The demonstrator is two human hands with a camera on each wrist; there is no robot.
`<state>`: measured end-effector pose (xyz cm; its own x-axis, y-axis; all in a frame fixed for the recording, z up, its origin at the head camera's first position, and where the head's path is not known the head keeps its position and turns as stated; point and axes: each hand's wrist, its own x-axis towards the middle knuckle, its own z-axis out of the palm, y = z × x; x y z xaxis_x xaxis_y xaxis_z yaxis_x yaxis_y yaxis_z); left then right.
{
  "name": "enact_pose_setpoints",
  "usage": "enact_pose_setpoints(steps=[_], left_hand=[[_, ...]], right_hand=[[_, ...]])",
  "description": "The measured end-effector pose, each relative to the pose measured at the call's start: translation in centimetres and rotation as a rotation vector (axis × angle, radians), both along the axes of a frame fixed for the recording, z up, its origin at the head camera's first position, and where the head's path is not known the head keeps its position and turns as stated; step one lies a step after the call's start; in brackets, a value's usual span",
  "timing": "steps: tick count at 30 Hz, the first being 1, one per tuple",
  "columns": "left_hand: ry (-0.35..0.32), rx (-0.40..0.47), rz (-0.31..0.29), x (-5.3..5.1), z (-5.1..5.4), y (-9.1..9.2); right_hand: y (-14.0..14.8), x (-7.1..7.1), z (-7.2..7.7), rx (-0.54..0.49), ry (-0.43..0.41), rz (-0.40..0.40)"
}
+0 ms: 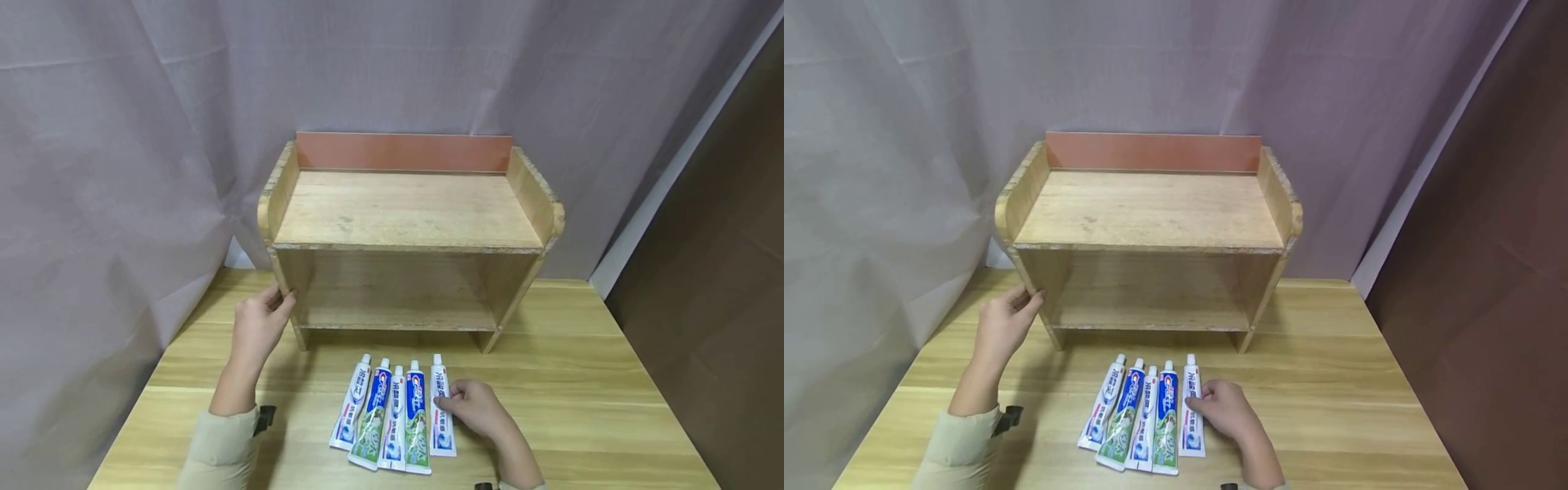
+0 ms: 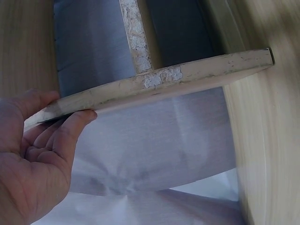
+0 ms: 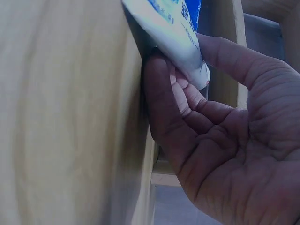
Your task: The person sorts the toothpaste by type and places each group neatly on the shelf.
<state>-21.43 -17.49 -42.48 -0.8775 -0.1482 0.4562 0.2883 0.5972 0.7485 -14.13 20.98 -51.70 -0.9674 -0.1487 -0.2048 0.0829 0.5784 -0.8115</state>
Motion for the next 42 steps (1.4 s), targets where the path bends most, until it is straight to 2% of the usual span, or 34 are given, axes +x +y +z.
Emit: enact_pose_setpoints(steps=[8,16,28,42], left_hand=[[0.005,0.0,0.009,-0.6,0.6,0.5],[0.015,-0.012,0.003,-0.5,0.5,0.6],[0.024,-0.002,-0.001,-0.4,0.2,0.4],[0.012,-0.004,0.008,-0.1,-0.1,0.0]], right_hand=[[0.8,-0.7,1.2,-0.004,0.021,-0.017],[1.0,-0.8,1.9,-0.004,0.038,-0.03],[0.7,-0.8,2.8,0.004,0.086,-0.1],[0.9,-1.0,4.0,-0.023,0.11,-0.1]])
